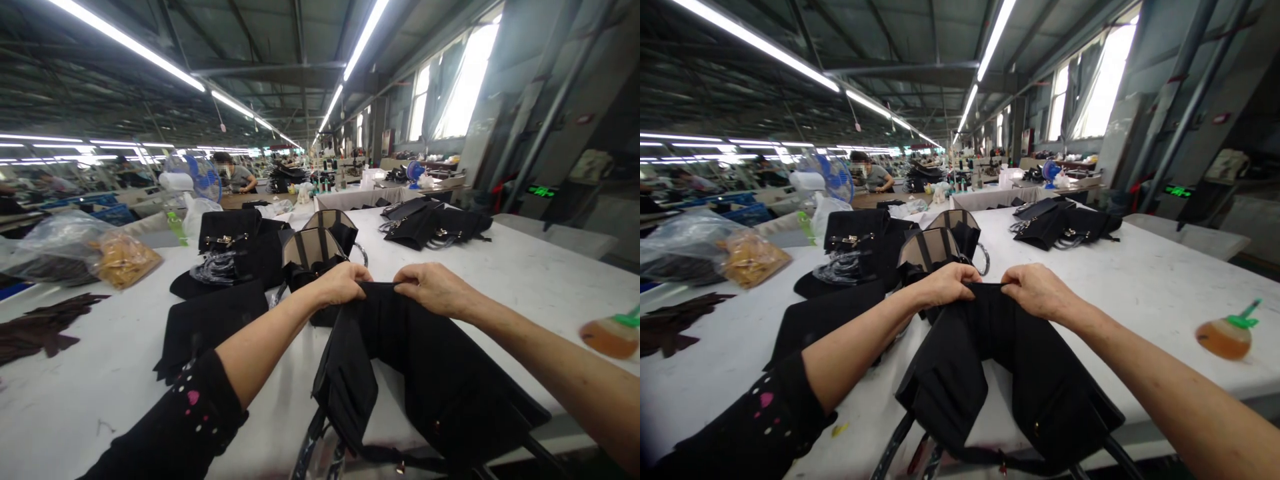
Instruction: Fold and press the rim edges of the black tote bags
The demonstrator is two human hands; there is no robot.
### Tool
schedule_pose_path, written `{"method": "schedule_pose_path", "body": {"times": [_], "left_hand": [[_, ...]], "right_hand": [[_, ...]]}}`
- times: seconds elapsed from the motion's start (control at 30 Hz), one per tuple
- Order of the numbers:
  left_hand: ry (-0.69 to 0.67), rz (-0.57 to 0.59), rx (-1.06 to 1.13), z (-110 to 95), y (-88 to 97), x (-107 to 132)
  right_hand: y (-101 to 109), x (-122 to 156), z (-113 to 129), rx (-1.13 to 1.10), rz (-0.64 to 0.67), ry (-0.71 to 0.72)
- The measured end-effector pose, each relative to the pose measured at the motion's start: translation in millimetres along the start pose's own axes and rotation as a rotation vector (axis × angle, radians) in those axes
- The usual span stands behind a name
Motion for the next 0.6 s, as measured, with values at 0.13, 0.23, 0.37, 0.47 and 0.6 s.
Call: {"method": "schedule_pose_path", "body": {"times": [0.13,0.23,0.37,0.47,0.6], "left_hand": [[-0.014,0.026,-0.048,-6.8,1.7,0.7],[-0.064,0.046,-0.233,-23.5,1.3,-2.1],[-0.179,0.024,-0.52,-45.0,-4.2,-8.4],[-0.181,-0.026,-0.67,-47.0,-7.1,-9.9],[-0.131,0.02,-0.778,-54.3,-17.8,-4.9]], "right_hand": [[-1.0,0.5,5.9,0.145,-0.074,0.015],[-3.4,0.6,9.6,0.159,-0.085,0.001],[-5.1,0.0,10.9,0.168,-0.102,0.007],[-5.0,2.5,6.5,0.194,-0.115,0.036],[-10.6,7.8,9.0,0.101,-0.143,0.118]]}}
Point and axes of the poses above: each hand's wrist, its own x-axis away from the middle knuckle, its own y-axis out of the back of the hand, z = x × y, the point moved 6 cm from there along -x, towards the middle knuckle, and after that the axes turned 13 degrees about -y, right-handed, at the moved point
